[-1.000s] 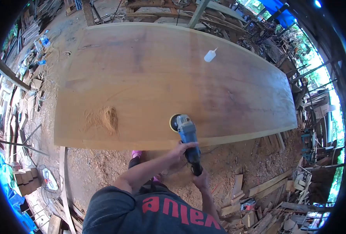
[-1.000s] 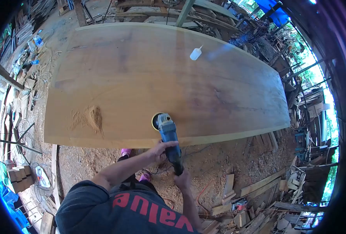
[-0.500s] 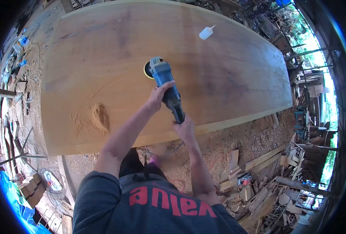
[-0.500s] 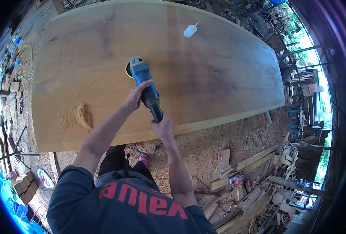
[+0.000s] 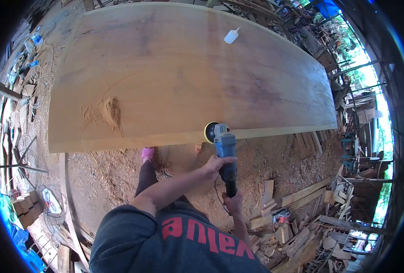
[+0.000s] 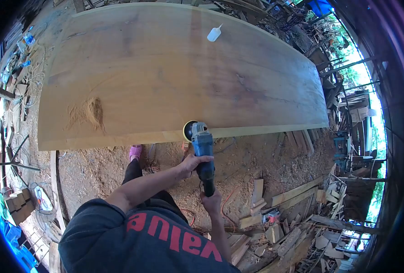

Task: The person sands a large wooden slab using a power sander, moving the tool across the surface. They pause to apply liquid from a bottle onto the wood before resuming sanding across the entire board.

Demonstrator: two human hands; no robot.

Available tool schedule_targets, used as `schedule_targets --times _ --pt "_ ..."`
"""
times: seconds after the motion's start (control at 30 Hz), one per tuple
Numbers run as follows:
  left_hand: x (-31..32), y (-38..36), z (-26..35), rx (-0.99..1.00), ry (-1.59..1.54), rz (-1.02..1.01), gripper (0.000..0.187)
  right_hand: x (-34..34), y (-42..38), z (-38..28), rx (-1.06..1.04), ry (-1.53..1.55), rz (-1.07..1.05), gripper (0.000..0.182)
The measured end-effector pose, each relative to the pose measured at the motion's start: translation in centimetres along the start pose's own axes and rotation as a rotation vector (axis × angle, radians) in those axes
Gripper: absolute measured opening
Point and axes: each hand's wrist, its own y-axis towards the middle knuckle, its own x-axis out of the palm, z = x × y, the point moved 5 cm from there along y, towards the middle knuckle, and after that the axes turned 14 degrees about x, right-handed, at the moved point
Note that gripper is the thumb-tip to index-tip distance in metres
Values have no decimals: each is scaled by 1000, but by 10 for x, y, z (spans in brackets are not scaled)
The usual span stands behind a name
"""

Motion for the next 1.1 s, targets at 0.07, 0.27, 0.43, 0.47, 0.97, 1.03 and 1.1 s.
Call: schedule_targets --times 0.07,0.27,0.43,0.47,0.97,1.03,1.1 --pt "-12 -4 -20 5 -2 49 55 -7 -2 14 28 -50 -33 30" --pt "-56 -42 22 77 -46 145 57 26 -7 -31 -142 -214 -166 28" --pt "-110 -34 104 98 -48 249 57 94 8 -119 -320 -211 -108 29" --pt "-121 -28 130 169 4 246 55 108 8 -150 -268 -282 -105 30" --pt "-175 77 263 387 -14 179 47 206 80 -285 -176 -92 -102 30" --pt "-163 65 235 363 -6 170 47 191 76 -247 -175 -79 -97 31" --pt "-145 47 196 306 8 112 47 165 54 -212 -167 -80 -98 32"
